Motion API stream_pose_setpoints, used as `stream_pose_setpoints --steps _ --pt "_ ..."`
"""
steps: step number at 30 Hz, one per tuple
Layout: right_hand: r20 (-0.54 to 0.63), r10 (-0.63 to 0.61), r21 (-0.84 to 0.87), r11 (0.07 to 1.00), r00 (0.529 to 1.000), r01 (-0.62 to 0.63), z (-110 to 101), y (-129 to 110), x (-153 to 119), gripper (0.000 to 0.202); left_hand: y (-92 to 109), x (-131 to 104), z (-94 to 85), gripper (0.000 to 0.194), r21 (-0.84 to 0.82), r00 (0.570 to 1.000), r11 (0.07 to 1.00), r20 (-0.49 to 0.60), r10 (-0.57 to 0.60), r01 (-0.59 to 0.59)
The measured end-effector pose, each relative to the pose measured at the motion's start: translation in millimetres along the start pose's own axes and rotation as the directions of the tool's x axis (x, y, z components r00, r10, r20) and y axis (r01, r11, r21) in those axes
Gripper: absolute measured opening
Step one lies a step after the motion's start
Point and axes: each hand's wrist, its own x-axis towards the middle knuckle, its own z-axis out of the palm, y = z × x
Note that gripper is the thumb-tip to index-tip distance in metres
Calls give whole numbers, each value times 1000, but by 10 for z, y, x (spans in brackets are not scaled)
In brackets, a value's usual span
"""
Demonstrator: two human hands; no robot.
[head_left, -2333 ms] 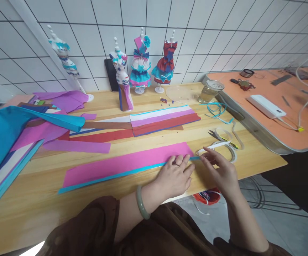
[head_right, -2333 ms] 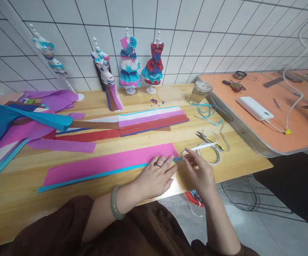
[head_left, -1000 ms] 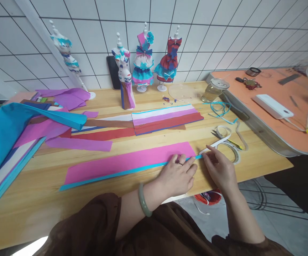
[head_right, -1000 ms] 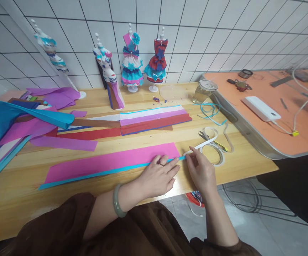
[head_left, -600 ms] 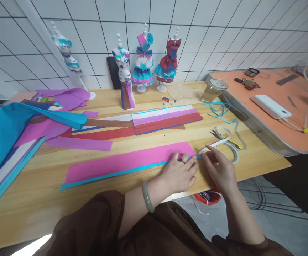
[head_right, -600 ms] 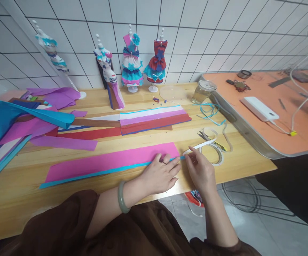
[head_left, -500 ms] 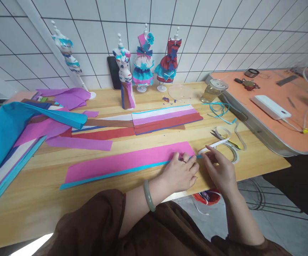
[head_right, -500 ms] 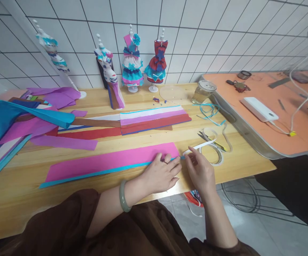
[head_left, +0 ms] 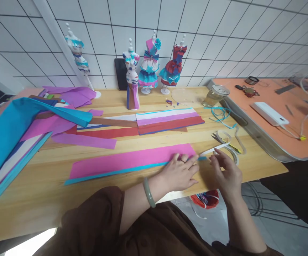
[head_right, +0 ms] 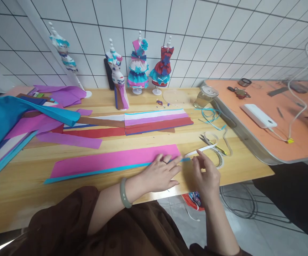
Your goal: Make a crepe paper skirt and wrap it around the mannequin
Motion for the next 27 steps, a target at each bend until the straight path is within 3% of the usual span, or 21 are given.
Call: stream_pose_setpoints --steps 2,5,10,13,18,27 --pt "-15 -43 -31 999 999 43 -20 -43 -19 37 -18 -118 -40 45 -33 1000 999 -7 4 -4" --pt "-5 -221 -105 970 975 219 -1 -103 -80 34 -14 -335 -96 45 -44 1000 999 -5 -7 7" --pt "193 -468 -141 857 862 496 143 -147 -214 31 -14 -687 -156 56 -50 994 994 35 -99 101" --pt "266 -498 -144 826 825 545 221 -155 -257 30 -81 -893 -197 61 -51 985 985 64 -163 166" --pt "259 -536 -126 806 803 579 291 -241 -314 31 -223 -1243 -273 61 -53 971 972 86 -224 229" --pt "306 -636 44 753 709 656 541 -658 -507 41 -364 -1783 -431 56 -31 911 913 85 -403 407"
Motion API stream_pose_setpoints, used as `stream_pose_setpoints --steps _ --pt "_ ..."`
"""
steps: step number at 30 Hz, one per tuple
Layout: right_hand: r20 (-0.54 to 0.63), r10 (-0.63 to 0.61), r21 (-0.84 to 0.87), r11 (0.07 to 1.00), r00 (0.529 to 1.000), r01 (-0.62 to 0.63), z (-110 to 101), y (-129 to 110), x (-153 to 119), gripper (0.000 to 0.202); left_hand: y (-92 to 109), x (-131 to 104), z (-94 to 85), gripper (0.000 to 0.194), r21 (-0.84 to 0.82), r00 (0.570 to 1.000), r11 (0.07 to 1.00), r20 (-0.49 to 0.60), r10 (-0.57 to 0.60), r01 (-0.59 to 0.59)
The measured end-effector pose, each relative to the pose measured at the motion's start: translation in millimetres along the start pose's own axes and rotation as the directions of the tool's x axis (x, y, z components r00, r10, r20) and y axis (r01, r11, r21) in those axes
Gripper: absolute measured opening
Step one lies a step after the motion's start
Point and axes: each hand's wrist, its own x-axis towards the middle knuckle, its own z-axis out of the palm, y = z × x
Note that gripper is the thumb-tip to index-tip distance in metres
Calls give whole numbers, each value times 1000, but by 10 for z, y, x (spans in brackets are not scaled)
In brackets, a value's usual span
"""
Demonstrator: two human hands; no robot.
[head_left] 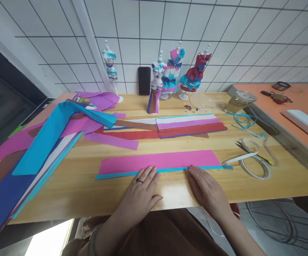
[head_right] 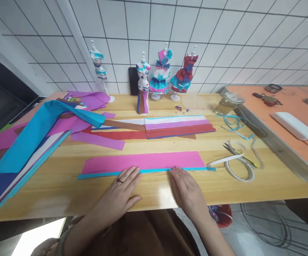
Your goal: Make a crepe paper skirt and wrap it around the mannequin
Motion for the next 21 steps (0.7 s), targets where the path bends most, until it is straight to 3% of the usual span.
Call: stream_pose_setpoints --steps 6,12,21 --pt "11 -86 49 995 996 86 112 -353 211 38 -217 -291 -60 49 8 996 997 -49 -77 77" --pt "52 -156 58 987 986 153 224 -650 388 33 -259 -431 -103 46 -10 991 993 -61 -115 115" --pt "94 -177 -29 983 980 181 236 -708 391 37 -368 -554 -100 50 -7 986 990 -88 -139 139"
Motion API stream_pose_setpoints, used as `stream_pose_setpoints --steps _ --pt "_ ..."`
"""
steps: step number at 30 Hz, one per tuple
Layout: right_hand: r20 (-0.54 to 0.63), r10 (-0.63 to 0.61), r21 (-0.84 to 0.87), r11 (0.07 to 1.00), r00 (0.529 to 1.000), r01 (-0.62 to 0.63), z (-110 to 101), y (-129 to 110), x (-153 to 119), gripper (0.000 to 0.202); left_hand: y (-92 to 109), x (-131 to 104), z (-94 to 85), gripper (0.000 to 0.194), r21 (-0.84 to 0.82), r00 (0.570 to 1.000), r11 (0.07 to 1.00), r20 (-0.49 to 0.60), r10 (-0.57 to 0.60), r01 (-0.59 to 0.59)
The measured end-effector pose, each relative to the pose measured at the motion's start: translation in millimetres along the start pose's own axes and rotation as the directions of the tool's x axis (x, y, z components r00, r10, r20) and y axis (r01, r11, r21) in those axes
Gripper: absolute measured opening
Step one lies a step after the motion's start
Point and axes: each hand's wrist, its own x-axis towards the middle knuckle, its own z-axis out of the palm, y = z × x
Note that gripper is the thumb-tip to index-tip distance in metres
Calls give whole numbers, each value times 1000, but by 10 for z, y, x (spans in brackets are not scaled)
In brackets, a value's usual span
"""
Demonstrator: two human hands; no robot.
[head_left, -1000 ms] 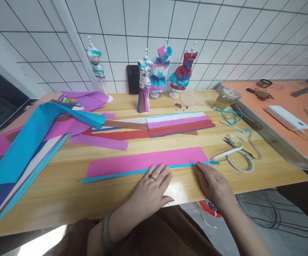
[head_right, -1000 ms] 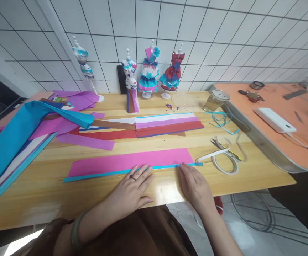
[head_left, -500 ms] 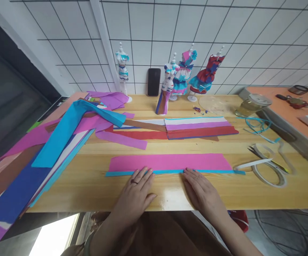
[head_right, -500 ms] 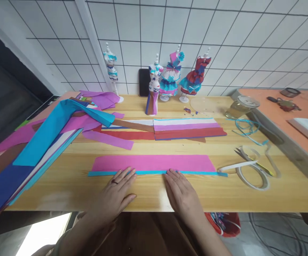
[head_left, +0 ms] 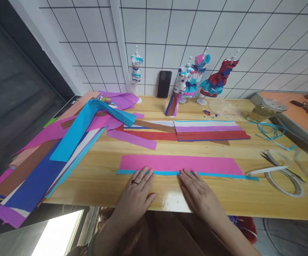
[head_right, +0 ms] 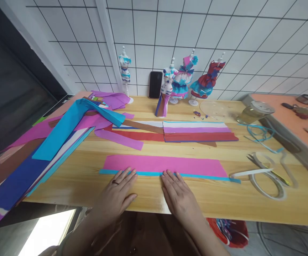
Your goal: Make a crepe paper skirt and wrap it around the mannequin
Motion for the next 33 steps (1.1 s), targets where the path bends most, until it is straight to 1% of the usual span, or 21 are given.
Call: stream_pose_setpoints --steps 4,10,13,16,18,21,25,28,31,33 --pt "11 -2 -5 1000 1000 2 5 -69 11 41 -176 -144 -2 52 62 999 997 -5 -50 51" --pt "107 -68 51 997 992 63 70 -328 181 42 -428 -347 10 54 121 988 983 -85 -129 139" --pt "131 -90 87 993 987 79 87 -453 283 42 -518 -420 26 53 158 979 970 -118 -168 185" --pt "132 -71 95 994 989 58 84 -493 318 41 -571 -473 39 52 198 971 955 -142 -193 219" --pt "101 -30 70 997 994 23 77 -454 281 40 -587 -495 47 52 214 966 948 -156 -206 236" --pt "47 49 0 999 998 -49 58 -310 141 39 -597 -514 58 53 223 959 941 -180 -218 256" --pt "10 163 -113 980 987 -161 3 -52 -122 38 -609 -521 68 51 205 944 937 -231 -235 283" --pt "-7 221 -187 958 975 -219 -43 98 -279 37 -623 -516 80 50 172 929 939 -277 -244 298" --pt "-17 248 -223 944 969 -245 -59 148 -332 37 -637 -508 105 47 136 909 943 -338 -243 303" --pt "-22 247 -211 946 969 -246 -47 115 -299 36 -642 -505 123 45 115 893 948 -384 -234 298"
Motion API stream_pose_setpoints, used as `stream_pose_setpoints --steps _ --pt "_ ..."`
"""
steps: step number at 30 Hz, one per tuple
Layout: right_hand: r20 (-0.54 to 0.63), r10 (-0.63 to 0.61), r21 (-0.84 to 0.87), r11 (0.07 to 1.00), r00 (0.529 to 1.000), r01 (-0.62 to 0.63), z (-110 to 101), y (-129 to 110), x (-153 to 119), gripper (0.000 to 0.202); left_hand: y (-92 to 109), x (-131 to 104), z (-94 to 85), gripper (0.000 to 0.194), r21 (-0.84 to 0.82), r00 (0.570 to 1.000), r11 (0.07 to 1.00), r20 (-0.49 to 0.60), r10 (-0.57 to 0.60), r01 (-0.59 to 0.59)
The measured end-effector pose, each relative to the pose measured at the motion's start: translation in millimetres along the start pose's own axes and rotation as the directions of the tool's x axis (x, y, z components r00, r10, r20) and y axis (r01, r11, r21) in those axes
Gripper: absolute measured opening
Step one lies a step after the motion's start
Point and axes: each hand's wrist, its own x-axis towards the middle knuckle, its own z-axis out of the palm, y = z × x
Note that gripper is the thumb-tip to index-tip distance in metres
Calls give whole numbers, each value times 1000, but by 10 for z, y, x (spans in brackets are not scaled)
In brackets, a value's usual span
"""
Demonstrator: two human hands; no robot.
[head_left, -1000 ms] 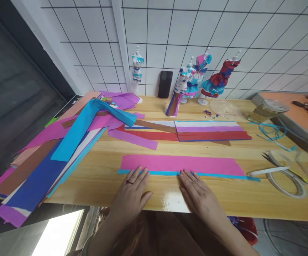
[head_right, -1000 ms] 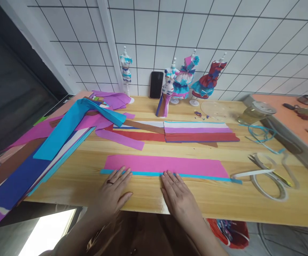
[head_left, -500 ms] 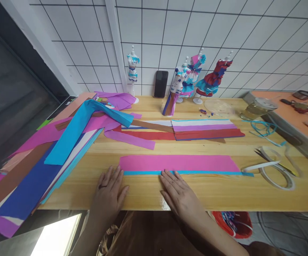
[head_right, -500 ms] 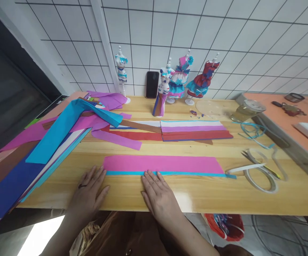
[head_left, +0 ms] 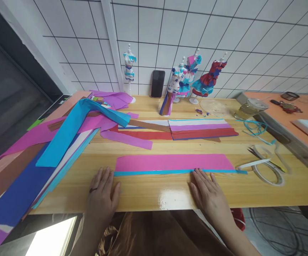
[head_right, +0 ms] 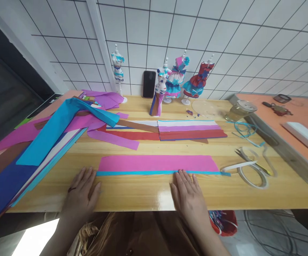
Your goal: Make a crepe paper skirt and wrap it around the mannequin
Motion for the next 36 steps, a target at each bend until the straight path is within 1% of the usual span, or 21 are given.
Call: stream_pose_setpoints --steps 2,5,10,15,19,22,25,29,33,36 --pt "-5 -19 43 999 1000 19 8 -105 59 35 5 -4 11 42 -15 999 1000 -41 -7 6" --pt "-7 -82 151 985 997 82 25 -352 187 36 24 -14 7 44 -41 997 998 -66 -47 44" --pt "-13 -211 322 925 977 204 71 -874 411 41 62 -47 -20 50 -79 990 988 -37 -137 134" --pt "19 -286 412 875 958 253 84 -1337 588 45 81 -65 -33 52 -56 989 987 -21 -149 148" --pt "51 -339 466 840 939 278 94 -1589 711 45 73 -69 -31 50 -35 989 989 -4 -147 147" --pt "55 -419 498 798 906 339 135 -1720 792 44 58 -81 -18 49 -30 988 988 4 -153 153" --pt "31 -470 517 763 882 388 177 -1795 848 44 43 -95 0 48 -50 984 983 8 -176 176" --pt "19 -466 530 755 885 386 164 -1758 855 42 29 -100 10 52 -68 985 983 4 -171 171" --pt "41 -393 529 789 918 314 89 -1548 769 40 29 -90 3 53 -55 988 986 5 -157 157" --pt "17 -324 501 821 946 273 44 -1311 659 40 31 -89 1 53 -45 988 987 11 -153 153"
